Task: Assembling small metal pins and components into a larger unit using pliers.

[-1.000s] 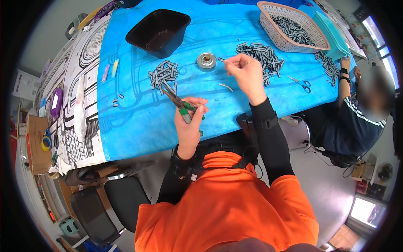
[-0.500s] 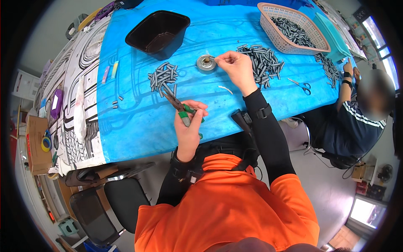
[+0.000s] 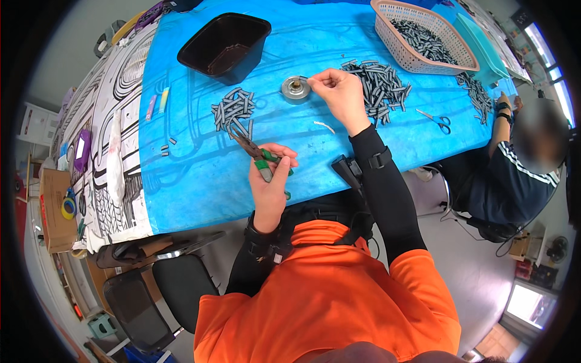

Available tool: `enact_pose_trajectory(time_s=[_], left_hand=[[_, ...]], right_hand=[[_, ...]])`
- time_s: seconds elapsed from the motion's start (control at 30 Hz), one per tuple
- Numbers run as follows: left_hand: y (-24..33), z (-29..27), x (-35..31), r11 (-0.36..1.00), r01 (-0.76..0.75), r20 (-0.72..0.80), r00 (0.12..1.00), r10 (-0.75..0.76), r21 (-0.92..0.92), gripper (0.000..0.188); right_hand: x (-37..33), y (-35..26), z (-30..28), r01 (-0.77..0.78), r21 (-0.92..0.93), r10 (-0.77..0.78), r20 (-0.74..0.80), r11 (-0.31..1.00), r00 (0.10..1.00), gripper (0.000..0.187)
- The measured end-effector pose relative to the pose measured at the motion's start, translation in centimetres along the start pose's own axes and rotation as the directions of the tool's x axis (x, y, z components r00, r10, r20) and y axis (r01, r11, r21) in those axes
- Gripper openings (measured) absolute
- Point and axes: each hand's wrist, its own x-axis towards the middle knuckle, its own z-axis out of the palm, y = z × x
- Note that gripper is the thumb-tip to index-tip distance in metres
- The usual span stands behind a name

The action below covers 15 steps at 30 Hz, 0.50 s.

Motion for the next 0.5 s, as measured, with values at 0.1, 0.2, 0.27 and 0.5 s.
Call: enact_pose_trajectory(time_s=[0.1,0.2,0.27,0.5], left_hand=[[-0.2,0.0,0.1,1.000,-0.010,0.013,1.000,0.010,-0.028,0.020],[-0.2,-0.1,0.2,1.000,-0.005,0.023,1.000,0.006,-0.015,0.020],[0.0,-0.1,0.1,1.000,-0.004,0.024,1.000,0.004,-0.007,0.020],[1.2,0.1,-0.1,0.982,0.128,0.080,0.987,-0.140,0.139,0.020]], right_hand=[[0.1,0.0,-0.1,-0.007,0.000,0.007,-0.002,1.000,1.000,0.019],[0.1,-0.1,-0.1,-0.014,-0.002,0.014,-0.002,1.000,1.000,0.019],[0.0,-0.3,-0.1,-0.016,-0.003,0.016,-0.002,1.000,1.000,0.019],[-4.7,-5.3,-2.7,-0.094,0.051,0.094,0.018,0.994,0.995,0.014]])
